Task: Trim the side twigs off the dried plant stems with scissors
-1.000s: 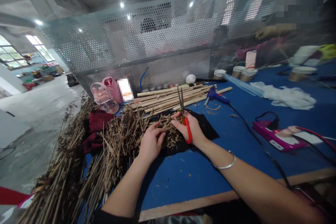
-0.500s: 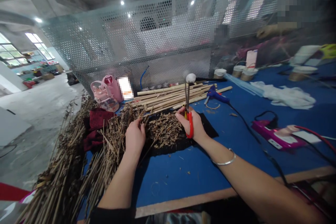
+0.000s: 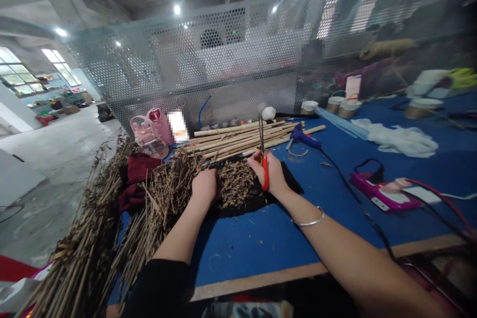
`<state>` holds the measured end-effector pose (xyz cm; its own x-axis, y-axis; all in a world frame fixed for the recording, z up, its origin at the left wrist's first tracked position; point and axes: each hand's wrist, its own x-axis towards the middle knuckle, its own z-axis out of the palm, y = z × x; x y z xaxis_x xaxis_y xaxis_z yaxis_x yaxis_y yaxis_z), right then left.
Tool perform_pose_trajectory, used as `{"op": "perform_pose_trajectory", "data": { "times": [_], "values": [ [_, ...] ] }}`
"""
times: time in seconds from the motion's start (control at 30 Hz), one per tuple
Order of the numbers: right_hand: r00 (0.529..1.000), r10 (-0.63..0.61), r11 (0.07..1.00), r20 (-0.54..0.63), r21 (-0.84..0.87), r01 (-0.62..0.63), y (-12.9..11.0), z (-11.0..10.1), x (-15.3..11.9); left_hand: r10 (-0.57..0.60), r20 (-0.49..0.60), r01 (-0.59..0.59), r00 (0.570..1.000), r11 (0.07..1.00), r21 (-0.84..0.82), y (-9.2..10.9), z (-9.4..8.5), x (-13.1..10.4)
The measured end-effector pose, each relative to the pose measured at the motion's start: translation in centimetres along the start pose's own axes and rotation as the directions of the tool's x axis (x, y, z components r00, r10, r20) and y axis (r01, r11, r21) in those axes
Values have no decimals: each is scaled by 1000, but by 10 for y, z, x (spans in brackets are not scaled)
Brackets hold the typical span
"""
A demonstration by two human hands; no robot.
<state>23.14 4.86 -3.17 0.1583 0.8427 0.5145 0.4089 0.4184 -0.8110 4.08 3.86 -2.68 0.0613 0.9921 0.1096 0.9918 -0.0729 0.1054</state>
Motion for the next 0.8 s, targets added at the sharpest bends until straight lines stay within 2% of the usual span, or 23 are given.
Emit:
{"op": "perform_pose_trajectory", "data": {
  "times": [0.03, 0.1, 0.17, 0.27, 0.33, 0.5, 0.7, 0.8],
  "values": [
    [1000, 5, 1000, -6, 1, -5, 1, 0, 1, -20, -3, 20, 1000, 1000, -3, -1, 0, 1],
    [1000, 14, 1000, -17, 10, -14, 2, -1, 3, -18, -83, 14, 996, 998, -54, -5, -3, 0],
    [999, 22, 999, -23, 35, -21, 2, -2, 3, 24, -207, -54, 978, 988, -142, -8, -8, -4],
    [998, 55, 990, 13, 130, -56, 0, 0, 2, 107, -358, -201, 927, 950, -237, -5, -11, -11],
    [992, 97, 964, 86, 241, -115, -1, 2, 0, 137, -373, -240, 918, 939, -246, 0, -9, -15],
    [957, 160, 828, 244, 495, -264, -4, 8, -5, 119, -298, -183, 947, 963, -197, 8, 2, -18],
    [943, 243, 797, 226, 509, -327, -5, 8, -4, 154, -310, -255, 938, 912, -322, 9, 6, -19],
    [946, 261, 815, 193, 481, -323, -3, 10, -4, 90, -352, -247, 932, 868, -431, 9, 5, -20]
  ]
}}
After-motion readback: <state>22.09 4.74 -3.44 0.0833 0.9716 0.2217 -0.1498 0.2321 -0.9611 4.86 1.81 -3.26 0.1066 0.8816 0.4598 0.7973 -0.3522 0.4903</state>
